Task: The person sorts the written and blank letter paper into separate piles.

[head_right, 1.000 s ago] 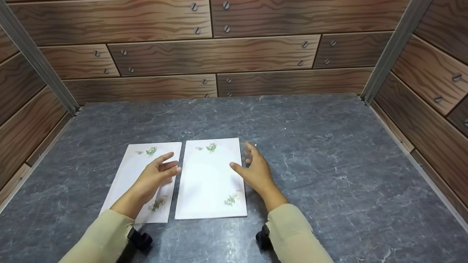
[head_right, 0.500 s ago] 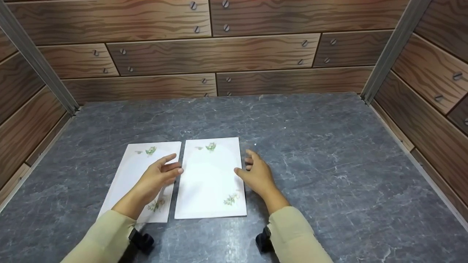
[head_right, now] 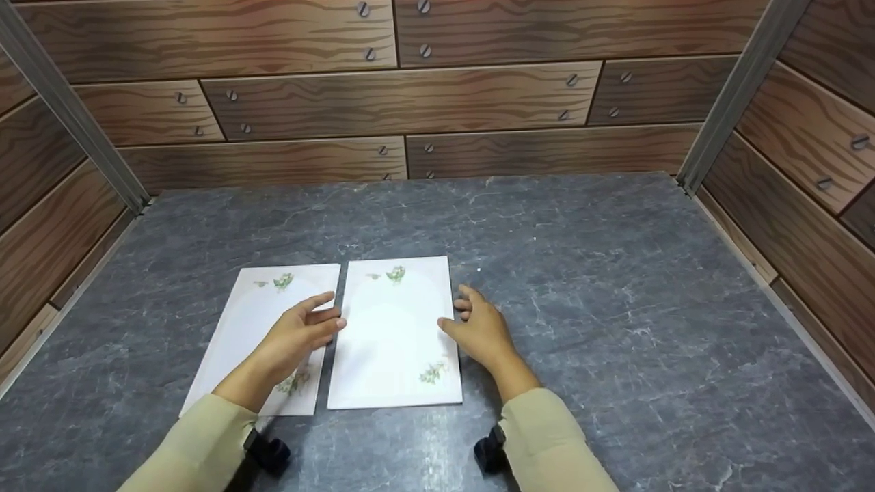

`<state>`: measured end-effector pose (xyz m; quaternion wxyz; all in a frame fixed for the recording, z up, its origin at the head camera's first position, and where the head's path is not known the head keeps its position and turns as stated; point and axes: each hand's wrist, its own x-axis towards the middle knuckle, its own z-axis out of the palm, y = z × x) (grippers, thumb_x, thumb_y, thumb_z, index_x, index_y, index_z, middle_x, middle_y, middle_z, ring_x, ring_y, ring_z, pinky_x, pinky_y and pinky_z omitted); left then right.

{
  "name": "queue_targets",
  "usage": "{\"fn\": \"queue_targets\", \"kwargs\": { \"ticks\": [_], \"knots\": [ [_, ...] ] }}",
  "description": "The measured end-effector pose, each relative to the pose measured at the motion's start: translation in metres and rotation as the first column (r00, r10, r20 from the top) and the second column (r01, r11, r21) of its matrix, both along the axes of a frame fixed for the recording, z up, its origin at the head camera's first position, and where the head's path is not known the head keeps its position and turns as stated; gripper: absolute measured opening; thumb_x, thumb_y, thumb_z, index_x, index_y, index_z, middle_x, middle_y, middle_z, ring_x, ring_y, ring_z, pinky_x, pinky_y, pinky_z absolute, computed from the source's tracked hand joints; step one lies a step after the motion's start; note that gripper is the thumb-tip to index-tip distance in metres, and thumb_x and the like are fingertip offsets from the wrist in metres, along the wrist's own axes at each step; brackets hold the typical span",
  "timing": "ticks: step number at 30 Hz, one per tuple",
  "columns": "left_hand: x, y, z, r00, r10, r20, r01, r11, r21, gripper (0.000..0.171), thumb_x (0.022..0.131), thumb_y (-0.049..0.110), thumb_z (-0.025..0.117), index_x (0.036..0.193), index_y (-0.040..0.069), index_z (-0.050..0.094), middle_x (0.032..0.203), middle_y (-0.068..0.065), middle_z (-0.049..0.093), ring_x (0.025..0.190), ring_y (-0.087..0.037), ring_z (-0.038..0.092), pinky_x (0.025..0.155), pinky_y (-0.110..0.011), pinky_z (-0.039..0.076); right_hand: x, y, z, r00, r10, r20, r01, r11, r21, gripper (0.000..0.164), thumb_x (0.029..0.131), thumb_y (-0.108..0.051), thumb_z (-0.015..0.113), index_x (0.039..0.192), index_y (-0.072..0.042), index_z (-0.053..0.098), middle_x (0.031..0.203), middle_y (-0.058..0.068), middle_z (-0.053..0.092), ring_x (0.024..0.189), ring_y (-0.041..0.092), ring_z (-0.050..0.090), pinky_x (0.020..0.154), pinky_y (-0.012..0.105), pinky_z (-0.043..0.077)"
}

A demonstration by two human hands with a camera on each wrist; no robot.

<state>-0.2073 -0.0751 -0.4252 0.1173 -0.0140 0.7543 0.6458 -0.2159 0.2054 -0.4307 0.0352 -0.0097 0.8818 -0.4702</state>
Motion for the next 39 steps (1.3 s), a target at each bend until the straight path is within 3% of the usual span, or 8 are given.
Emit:
{"fn": "queue_targets", "kwargs": {
  "ticks": [11, 29, 39],
  "knots": [
    [-0.0004, 0.002, -0.0007, 1.0, 0.03, -0.005, -0.03, 0.999, -0.016, 0.068, 0.089, 0.017, 0.067, 0.145, 0.0, 0.034, 0.136, -0.021, 0.047, 0.121, -0.033, 0.051, 0.099, -0.044, 0.043, 0.0004, -0.0013, -0.0005, 1.0, 0.002, 0.003, -0.002, 1.0, -0.029, 0.067, 0.09, -0.017, 0.066, 0.144, 0.004, 0.033, 0.133, 0.024, 0.05, 0.115, 0.032, 0.05, 0.095, 0.042, 0.044],
    [-0.0005, -0.0018, -0.0021, 0.998, 0.008, -0.058, -0.005, 0.998, 0.061, 0.057, 0.092, 0.007, 0.061, 0.143, -0.002, 0.037, 0.137, -0.021, 0.047, 0.122, -0.033, 0.049, 0.098, -0.043, 0.044, -0.0014, -0.001, -0.0033, 0.999, -0.024, -0.04, 0.021, 0.997, -0.079, 0.06, 0.089, -0.01, 0.066, 0.141, 0.003, 0.04, 0.129, 0.022, 0.054, 0.107, 0.029, 0.055, 0.085, 0.031, 0.05],
    [-0.0019, 0.0019, -0.0045, 0.997, 0.05, -0.058, -0.05, 0.999, 0.007, 0.049, 0.088, -0.008, 0.058, 0.135, 0.002, 0.051, 0.136, -0.016, 0.05, 0.11, -0.029, 0.058, 0.084, -0.032, 0.053, -0.0017, -0.0013, -0.0055, 0.996, -0.039, -0.076, 0.032, 0.996, -0.089, 0.058, 0.086, -0.002, 0.066, 0.14, -0.001, 0.043, 0.126, 0.021, 0.057, 0.103, 0.03, 0.06, 0.081, 0.03, 0.053]
  ]
}}
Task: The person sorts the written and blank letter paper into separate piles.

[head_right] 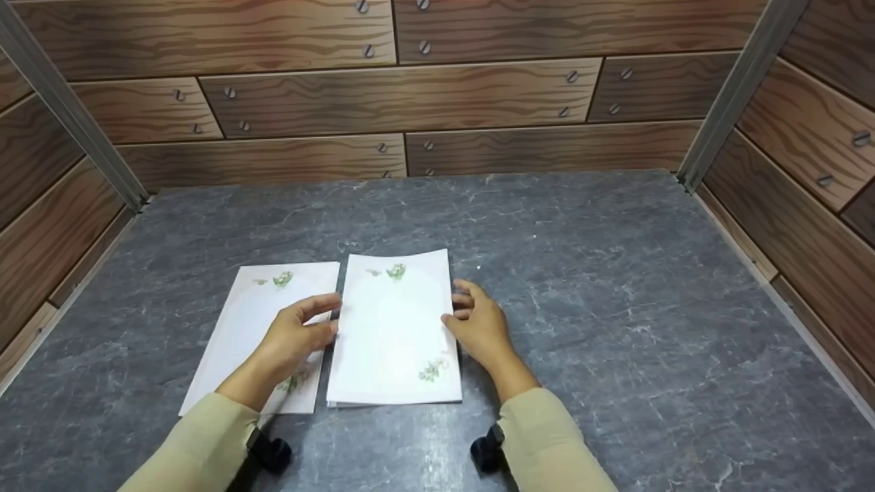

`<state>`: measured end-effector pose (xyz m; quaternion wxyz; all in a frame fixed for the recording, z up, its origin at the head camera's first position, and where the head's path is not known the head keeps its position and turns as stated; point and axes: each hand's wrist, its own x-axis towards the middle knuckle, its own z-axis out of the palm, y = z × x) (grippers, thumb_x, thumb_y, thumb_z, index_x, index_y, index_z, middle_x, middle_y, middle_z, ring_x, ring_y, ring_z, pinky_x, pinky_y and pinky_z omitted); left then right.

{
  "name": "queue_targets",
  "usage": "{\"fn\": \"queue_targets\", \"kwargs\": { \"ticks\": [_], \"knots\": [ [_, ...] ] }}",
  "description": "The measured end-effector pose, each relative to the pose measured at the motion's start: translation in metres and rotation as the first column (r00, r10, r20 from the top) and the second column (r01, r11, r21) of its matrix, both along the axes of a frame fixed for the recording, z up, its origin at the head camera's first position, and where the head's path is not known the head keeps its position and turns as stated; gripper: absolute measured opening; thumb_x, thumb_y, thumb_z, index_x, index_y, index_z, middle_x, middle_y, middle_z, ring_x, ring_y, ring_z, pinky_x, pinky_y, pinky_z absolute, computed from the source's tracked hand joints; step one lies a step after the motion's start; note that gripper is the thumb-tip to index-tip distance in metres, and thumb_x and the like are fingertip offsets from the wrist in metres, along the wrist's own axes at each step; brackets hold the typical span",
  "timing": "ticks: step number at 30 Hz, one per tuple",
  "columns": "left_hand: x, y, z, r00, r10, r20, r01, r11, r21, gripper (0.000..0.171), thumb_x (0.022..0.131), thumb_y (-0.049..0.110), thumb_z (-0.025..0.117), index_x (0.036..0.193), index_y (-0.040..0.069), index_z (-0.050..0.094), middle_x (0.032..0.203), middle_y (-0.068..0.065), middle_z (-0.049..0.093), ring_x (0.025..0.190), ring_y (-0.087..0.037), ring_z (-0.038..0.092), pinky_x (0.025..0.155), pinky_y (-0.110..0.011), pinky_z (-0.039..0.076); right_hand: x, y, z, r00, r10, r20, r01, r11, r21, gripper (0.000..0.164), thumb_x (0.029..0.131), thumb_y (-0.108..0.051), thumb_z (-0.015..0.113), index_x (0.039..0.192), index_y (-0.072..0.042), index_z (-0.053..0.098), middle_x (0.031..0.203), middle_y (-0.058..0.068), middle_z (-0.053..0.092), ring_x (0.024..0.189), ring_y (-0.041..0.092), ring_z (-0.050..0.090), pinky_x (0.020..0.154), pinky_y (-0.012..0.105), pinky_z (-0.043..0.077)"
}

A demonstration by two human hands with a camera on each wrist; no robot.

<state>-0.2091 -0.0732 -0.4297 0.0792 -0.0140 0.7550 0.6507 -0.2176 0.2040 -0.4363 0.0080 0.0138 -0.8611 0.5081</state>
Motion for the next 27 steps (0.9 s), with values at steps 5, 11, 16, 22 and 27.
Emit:
{"fn": "queue_targets", "kwargs": {
  "ticks": [5, 11, 16, 22, 27],
  "knots": [
    [0.0004, 0.0018, -0.0001, 0.999, 0.031, 0.033, -0.032, 0.999, 0.02, 0.048, 0.087, -0.014, 0.055, 0.133, 0.001, 0.052, 0.136, -0.017, 0.048, 0.112, -0.028, 0.057, 0.082, -0.026, 0.053, 0.0009, -0.0003, -0.0018, 1.0, 0.011, 0.006, -0.011, 1.0, -0.011, 0.06, 0.086, 0.002, 0.066, 0.141, -0.003, 0.042, 0.127, 0.02, 0.055, 0.101, 0.029, 0.061, 0.08, 0.031, 0.053],
    [-0.0006, 0.0009, -0.0014, 0.998, 0.05, 0.023, -0.051, 0.998, 0.027, 0.046, 0.087, -0.014, 0.055, 0.132, -0.003, 0.051, 0.131, -0.02, 0.051, 0.114, -0.03, 0.056, 0.082, -0.025, 0.053, 0.0006, -0.0016, -0.003, 1.0, 0.01, -0.001, -0.01, 1.0, -0.022, 0.06, 0.086, 0.004, 0.065, 0.141, -0.003, 0.043, 0.126, 0.021, 0.056, 0.099, 0.028, 0.061, 0.08, 0.03, 0.053],
    [-0.001, 0.0003, -0.0014, 0.998, 0.056, -0.008, -0.055, 0.998, 0.035, 0.045, 0.087, -0.014, 0.055, 0.131, -0.006, 0.051, 0.126, -0.022, 0.054, 0.112, -0.031, 0.057, 0.081, -0.028, 0.054, 0.0001, -0.0035, -0.0028, 1.0, -0.013, 0.015, 0.014, 0.998, -0.066, 0.057, 0.087, 0.004, 0.063, 0.14, -0.003, 0.044, 0.123, 0.021, 0.056, 0.1, 0.027, 0.061, 0.075, 0.028, 0.055],
    [-0.0013, -0.0002, -0.001, 0.998, 0.068, -0.004, -0.068, 0.997, 0.034, 0.047, 0.085, -0.014, 0.057, 0.131, -0.007, 0.051, 0.119, -0.019, 0.056, 0.104, -0.027, 0.057, 0.079, -0.027, 0.054, -0.0002, -0.0057, -0.0016, 0.998, -0.033, 0.048, 0.04, 0.987, -0.156, 0.051, 0.087, 0.005, 0.061, 0.136, 0.001, 0.048, 0.116, 0.02, 0.057, 0.092, 0.019, 0.059, 0.07, 0.025, 0.055],
    [-0.0014, -0.0004, 0.0001, 0.997, 0.078, 0.015, -0.078, 0.997, 0.022, 0.046, 0.086, -0.013, 0.057, 0.131, -0.007, 0.05, 0.112, -0.016, 0.057, 0.098, -0.023, 0.058, 0.08, -0.026, 0.053, -0.0004, -0.0074, -0.0009, 0.997, -0.043, 0.065, 0.055, 0.977, -0.204, 0.044, 0.087, 0.007, 0.061, 0.131, 0.004, 0.053, 0.11, 0.018, 0.058, 0.088, 0.014, 0.058, 0.069, 0.023, 0.054]
  ]
}}
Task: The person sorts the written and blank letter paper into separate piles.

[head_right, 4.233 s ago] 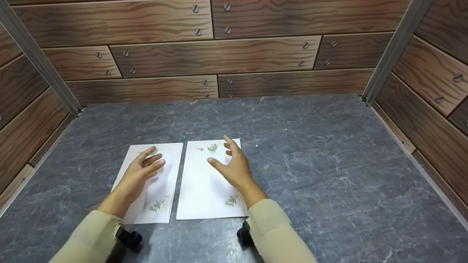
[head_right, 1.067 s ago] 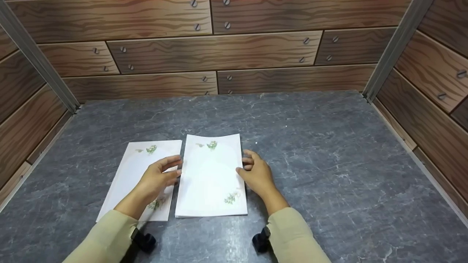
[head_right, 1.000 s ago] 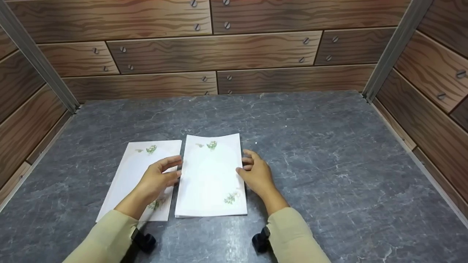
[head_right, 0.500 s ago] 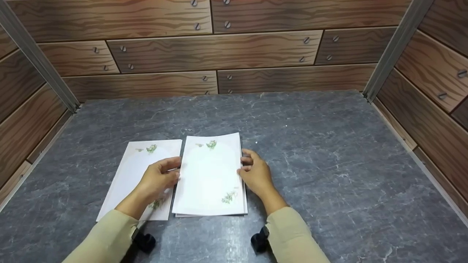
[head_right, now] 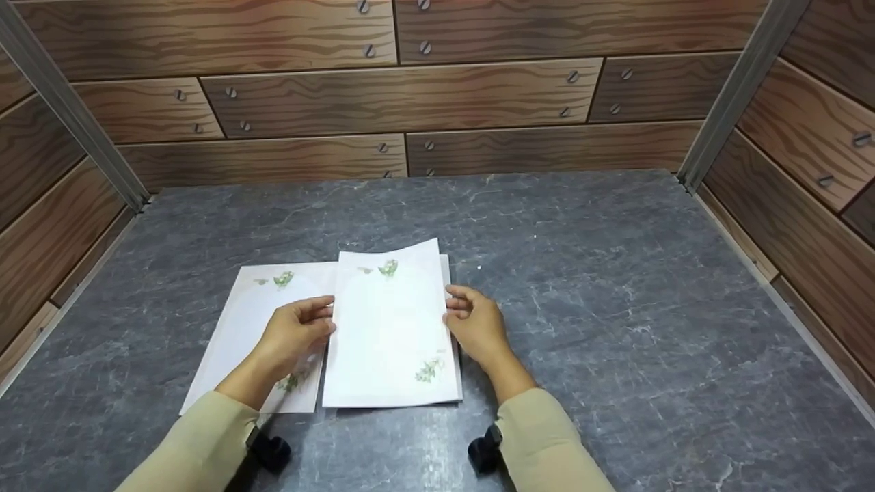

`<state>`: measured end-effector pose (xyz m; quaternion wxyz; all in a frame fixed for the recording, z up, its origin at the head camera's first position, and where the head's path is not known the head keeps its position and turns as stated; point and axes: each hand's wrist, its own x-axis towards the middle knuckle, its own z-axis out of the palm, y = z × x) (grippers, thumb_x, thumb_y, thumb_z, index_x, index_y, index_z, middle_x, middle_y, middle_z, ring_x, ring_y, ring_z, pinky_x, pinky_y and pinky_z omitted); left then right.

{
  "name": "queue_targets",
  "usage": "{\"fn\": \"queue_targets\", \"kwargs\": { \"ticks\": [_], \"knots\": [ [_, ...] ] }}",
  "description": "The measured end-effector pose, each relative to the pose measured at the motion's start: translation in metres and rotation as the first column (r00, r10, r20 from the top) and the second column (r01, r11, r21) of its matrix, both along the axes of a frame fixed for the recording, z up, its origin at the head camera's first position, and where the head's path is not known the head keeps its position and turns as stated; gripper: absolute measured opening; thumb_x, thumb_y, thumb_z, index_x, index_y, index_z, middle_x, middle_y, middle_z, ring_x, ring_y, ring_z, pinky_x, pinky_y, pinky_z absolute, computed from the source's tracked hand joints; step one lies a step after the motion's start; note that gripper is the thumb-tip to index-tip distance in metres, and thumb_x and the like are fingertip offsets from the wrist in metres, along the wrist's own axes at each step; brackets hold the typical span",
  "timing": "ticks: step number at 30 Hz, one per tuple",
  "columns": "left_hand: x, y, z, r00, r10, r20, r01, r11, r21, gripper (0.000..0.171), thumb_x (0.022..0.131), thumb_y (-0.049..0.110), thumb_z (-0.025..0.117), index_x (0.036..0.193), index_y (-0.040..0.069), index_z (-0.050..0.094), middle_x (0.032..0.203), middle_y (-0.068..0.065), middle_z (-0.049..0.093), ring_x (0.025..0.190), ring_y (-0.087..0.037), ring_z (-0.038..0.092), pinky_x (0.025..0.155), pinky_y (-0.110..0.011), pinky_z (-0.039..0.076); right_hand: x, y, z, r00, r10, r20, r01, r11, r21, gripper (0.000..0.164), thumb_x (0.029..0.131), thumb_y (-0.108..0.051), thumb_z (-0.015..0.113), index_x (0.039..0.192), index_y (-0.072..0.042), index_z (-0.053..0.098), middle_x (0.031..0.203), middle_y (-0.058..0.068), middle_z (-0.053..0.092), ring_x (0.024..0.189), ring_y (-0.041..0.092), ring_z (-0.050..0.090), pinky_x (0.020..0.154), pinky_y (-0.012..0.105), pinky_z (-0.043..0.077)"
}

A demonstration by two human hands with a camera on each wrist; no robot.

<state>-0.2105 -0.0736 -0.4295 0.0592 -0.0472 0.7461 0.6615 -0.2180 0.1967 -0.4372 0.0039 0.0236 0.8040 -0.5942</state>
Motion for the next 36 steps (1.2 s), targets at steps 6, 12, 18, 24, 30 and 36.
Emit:
{"fn": "queue_targets", "kwargs": {
  "ticks": [6, 12, 18, 24, 30, 36],
  "knots": [
    [-0.002, -0.003, 0.0, 1.0, 0.026, 0.009, -0.026, 1.0, 0.004, 0.047, 0.086, -0.013, 0.057, 0.131, -0.003, 0.053, 0.107, -0.015, 0.059, 0.089, -0.02, 0.06, 0.072, -0.027, 0.055, 0.001, -0.003, 0.002, 0.999, -0.001, 0.036, 0.003, 0.998, -0.058, 0.043, 0.087, 0.006, 0.061, 0.13, 0.004, 0.054, 0.111, 0.017, 0.058, 0.087, 0.013, 0.059, 0.068, 0.023, 0.054],
    [-0.001, -0.007, 0.002, 1.0, 0.031, 0.007, -0.031, 0.999, 0.039, 0.047, 0.086, -0.014, 0.057, 0.132, -0.001, 0.054, 0.105, -0.015, 0.059, 0.085, -0.019, 0.06, 0.067, -0.027, 0.055, 0.002, -0.006, 0.002, 0.999, -0.009, 0.049, 0.015, 0.993, -0.12, 0.044, 0.087, 0.006, 0.061, 0.13, 0.005, 0.054, 0.11, 0.017, 0.059, 0.085, 0.012, 0.061, 0.067, 0.023, 0.054],
    [-0.001, -0.014, 0.005, 0.999, 0.038, 0.002, -0.038, 0.999, 0.037, 0.047, 0.087, -0.012, 0.058, 0.132, 0.0, 0.054, 0.105, -0.014, 0.059, 0.085, -0.019, 0.061, 0.067, -0.028, 0.055, 0.002, -0.012, 0.003, 0.999, -0.021, 0.045, 0.028, 0.984, -0.174, 0.044, 0.086, 0.008, 0.061, 0.129, 0.006, 0.054, 0.105, 0.014, 0.058, 0.083, 0.012, 0.059, 0.065, 0.022, 0.053],
    [-0.001, -0.023, 0.008, 0.997, 0.074, 0.019, -0.074, 0.996, 0.038, 0.047, 0.087, -0.011, 0.058, 0.131, 0.002, 0.056, 0.105, -0.014, 0.059, 0.086, -0.019, 0.061, 0.068, -0.027, 0.055, 0.002, -0.023, 0.003, 0.999, -0.023, 0.049, 0.033, 0.975, -0.219, 0.044, 0.085, 0.009, 0.061, 0.129, 0.005, 0.055, 0.101, 0.012, 0.057, 0.076, 0.013, 0.058, 0.059, 0.022, 0.051],
    [-0.002, -0.035, 0.01, 0.995, 0.095, 0.026, -0.096, 0.995, 0.022, 0.047, 0.086, -0.011, 0.059, 0.131, 0.003, 0.057, 0.105, -0.013, 0.059, 0.086, -0.019, 0.06, 0.069, -0.027, 0.055, 0.002, -0.036, 0.006, 0.999, -0.021, 0.048, 0.033, 0.966, -0.256, 0.044, 0.086, 0.009, 0.06, 0.129, 0.004, 0.055, 0.102, 0.013, 0.056, 0.077, 0.014, 0.058, 0.06, 0.022, 0.051],
    [-0.002, -0.048, 0.011, 0.992, 0.123, 0.037, -0.123, 0.992, -0.006, 0.047, 0.085, -0.01, 0.06, 0.13, 0.004, 0.058, 0.105, -0.013, 0.06, 0.083, -0.018, 0.06, 0.066, -0.026, 0.054, 0.001, -0.052, 0.006, 0.998, -0.025, 0.055, 0.039, 0.961, -0.275, 0.042, 0.085, 0.011, 0.059, 0.127, 0.004, 0.057, 0.1, 0.014, 0.057, 0.079, 0.015, 0.058, 0.063, 0.023, 0.052]
  ]
}}
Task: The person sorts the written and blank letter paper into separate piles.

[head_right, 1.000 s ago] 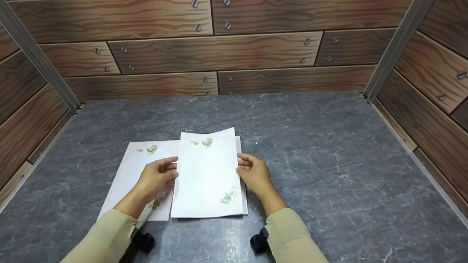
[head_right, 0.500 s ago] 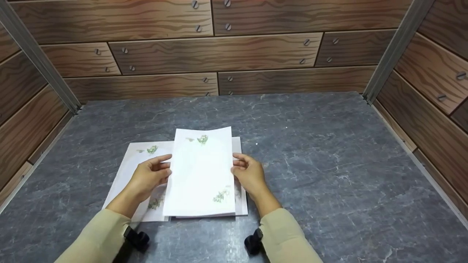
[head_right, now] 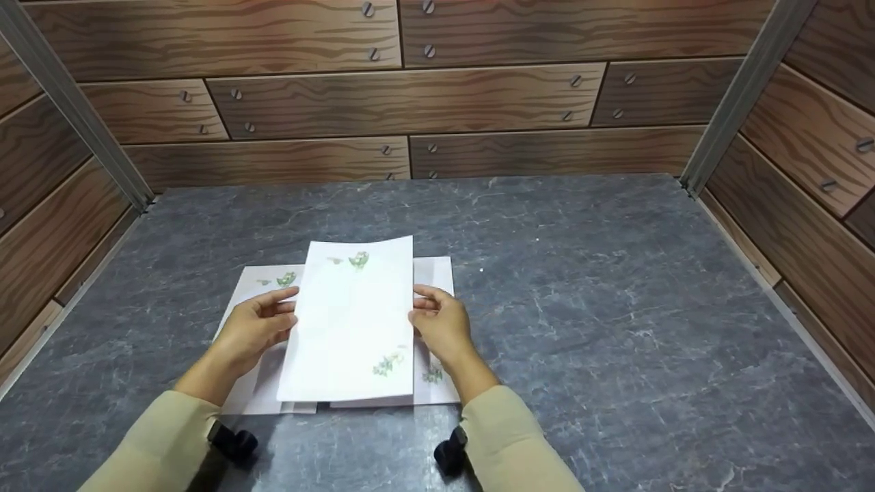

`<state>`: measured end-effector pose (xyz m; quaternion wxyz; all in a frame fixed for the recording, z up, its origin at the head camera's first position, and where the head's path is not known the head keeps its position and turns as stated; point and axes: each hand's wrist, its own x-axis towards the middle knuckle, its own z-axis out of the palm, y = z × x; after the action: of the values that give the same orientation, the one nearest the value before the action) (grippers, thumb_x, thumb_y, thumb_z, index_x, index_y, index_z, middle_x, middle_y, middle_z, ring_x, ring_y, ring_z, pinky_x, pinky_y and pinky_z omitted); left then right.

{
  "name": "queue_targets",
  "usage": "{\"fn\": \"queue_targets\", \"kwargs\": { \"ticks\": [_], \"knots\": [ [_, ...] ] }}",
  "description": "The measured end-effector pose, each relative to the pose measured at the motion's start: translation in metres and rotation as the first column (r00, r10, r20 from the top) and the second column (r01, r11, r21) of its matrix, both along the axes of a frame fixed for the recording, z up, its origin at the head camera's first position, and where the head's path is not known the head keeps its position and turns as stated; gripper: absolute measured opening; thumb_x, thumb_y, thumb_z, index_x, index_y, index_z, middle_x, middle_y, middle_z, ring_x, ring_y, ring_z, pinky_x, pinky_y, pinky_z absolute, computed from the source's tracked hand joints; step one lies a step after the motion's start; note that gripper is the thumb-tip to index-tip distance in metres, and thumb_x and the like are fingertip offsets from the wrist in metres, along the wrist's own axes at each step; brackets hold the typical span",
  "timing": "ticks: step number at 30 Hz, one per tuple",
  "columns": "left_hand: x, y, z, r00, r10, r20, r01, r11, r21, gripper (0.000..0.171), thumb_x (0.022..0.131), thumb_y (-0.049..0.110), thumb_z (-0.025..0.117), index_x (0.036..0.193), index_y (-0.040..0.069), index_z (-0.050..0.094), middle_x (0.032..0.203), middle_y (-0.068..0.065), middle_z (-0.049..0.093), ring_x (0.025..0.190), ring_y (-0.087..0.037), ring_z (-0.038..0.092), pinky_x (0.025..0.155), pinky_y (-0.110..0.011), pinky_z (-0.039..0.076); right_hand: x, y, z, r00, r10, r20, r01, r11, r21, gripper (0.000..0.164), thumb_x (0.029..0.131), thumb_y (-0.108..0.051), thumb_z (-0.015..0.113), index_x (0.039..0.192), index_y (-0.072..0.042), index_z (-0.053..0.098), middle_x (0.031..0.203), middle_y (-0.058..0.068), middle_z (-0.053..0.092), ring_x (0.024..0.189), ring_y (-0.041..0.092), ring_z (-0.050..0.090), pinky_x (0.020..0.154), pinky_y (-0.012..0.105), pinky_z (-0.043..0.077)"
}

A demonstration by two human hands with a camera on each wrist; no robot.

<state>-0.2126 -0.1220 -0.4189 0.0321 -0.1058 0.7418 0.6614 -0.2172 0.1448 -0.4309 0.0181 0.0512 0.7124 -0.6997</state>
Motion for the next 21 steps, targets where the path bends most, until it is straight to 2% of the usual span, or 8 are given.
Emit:
{"fn": "queue_targets", "kwargs": {
  "ticks": [7, 16, 21],
  "knots": [
    [0.002, -0.017, -0.003, 1.0, 0.01, 0.017, -0.01, 1.0, -0.026, 0.047, 0.085, -0.008, 0.061, 0.13, 0.004, 0.058, 0.108, -0.013, 0.059, 0.084, -0.017, 0.06, 0.066, -0.026, 0.054, -0.001, -0.018, -0.004, 1.0, -0.008, -0.001, 0.008, 1.0, -0.006, 0.042, 0.083, 0.013, 0.06, 0.124, 0.004, 0.059, 0.097, 0.012, 0.058, 0.076, 0.014, 0.057, 0.06, 0.023, 0.052],
    [0.008, -0.042, -0.004, 1.0, 0.017, -0.004, -0.017, 1.0, -0.014, 0.046, 0.085, -0.011, 0.059, 0.13, -0.002, 0.056, 0.106, -0.015, 0.06, 0.078, -0.012, 0.059, 0.064, -0.023, 0.052, 0.0, -0.041, -0.007, 1.0, 0.023, -0.016, -0.023, 1.0, 0.018, 0.041, 0.083, 0.012, 0.06, 0.124, 0.004, 0.059, 0.097, 0.014, 0.059, 0.077, 0.015, 0.058, 0.06, 0.025, 0.053],
    [0.011, -0.056, -0.002, 1.0, 0.011, 0.015, -0.011, 1.0, 0.002, 0.047, 0.087, -0.009, 0.058, 0.133, -0.001, 0.053, 0.11, -0.016, 0.058, 0.08, -0.012, 0.059, 0.067, -0.023, 0.053, 0.0, -0.053, -0.006, 0.999, 0.042, -0.024, -0.041, 0.999, 0.029, 0.041, 0.084, 0.011, 0.06, 0.124, 0.003, 0.059, 0.098, 0.014, 0.059, 0.078, 0.015, 0.059, 0.061, 0.026, 0.054]
  ]
}}
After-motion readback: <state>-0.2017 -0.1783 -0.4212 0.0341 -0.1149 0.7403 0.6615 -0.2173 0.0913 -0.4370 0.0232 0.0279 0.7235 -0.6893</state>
